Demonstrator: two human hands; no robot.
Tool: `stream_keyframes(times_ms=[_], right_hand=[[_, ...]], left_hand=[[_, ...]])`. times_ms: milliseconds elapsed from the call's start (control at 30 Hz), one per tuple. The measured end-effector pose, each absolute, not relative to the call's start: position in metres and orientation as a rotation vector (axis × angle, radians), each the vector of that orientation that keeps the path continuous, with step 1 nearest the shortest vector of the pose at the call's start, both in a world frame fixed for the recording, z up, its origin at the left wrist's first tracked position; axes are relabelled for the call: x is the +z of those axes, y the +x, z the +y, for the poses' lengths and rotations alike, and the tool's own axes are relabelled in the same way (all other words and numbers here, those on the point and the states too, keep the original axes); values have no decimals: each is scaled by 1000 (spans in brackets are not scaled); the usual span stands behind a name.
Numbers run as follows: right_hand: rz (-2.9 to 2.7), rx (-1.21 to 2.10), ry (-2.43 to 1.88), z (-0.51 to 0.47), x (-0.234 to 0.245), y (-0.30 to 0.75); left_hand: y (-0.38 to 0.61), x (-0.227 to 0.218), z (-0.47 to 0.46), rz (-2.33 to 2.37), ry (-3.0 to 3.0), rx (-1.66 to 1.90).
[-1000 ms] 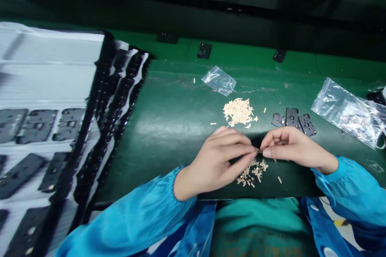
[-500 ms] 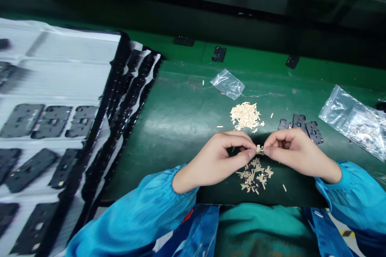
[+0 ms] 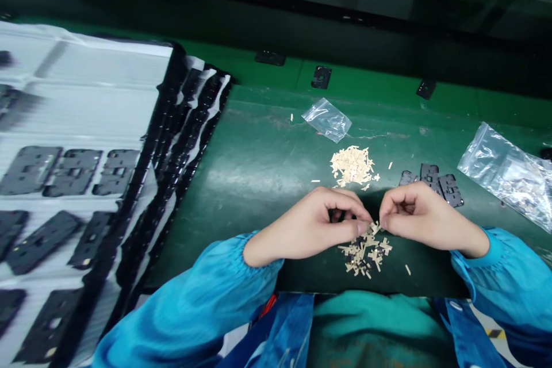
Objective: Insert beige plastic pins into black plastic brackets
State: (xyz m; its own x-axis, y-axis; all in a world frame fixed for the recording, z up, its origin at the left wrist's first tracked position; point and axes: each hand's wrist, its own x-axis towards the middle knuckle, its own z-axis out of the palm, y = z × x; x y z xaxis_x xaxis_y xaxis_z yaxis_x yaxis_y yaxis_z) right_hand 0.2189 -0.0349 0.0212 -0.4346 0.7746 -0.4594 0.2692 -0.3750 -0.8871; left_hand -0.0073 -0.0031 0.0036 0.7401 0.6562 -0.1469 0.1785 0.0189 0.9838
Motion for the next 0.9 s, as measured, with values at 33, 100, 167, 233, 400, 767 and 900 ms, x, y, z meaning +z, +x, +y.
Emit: stream_keyframes(times_ms=[33, 100, 167, 233, 400, 767, 900], right_hand=[[-1517, 1888, -1386, -34, 21, 219], [-1580, 1927, -1369, -33, 22, 218], [-1609, 1944, -1361, -32, 21, 217], [-1628, 1947, -1361, -31, 22, 215], [-1697, 1949, -1379, -27, 24, 214], [-2028, 581, -1415, -40, 23, 211], [-2236, 285, -1330, -47, 18, 201]], left_hand=[[-7, 4, -2, 679, 1535, 403], [-7, 6, -1, 635, 1530, 369], [-7, 7, 0, 610, 1522, 335], [-8, 8, 0, 596, 1511, 306], [-9, 6, 2, 582, 1519, 246], [-6, -2, -2, 956, 1544, 661], [-3, -2, -5, 959, 1655, 773]])
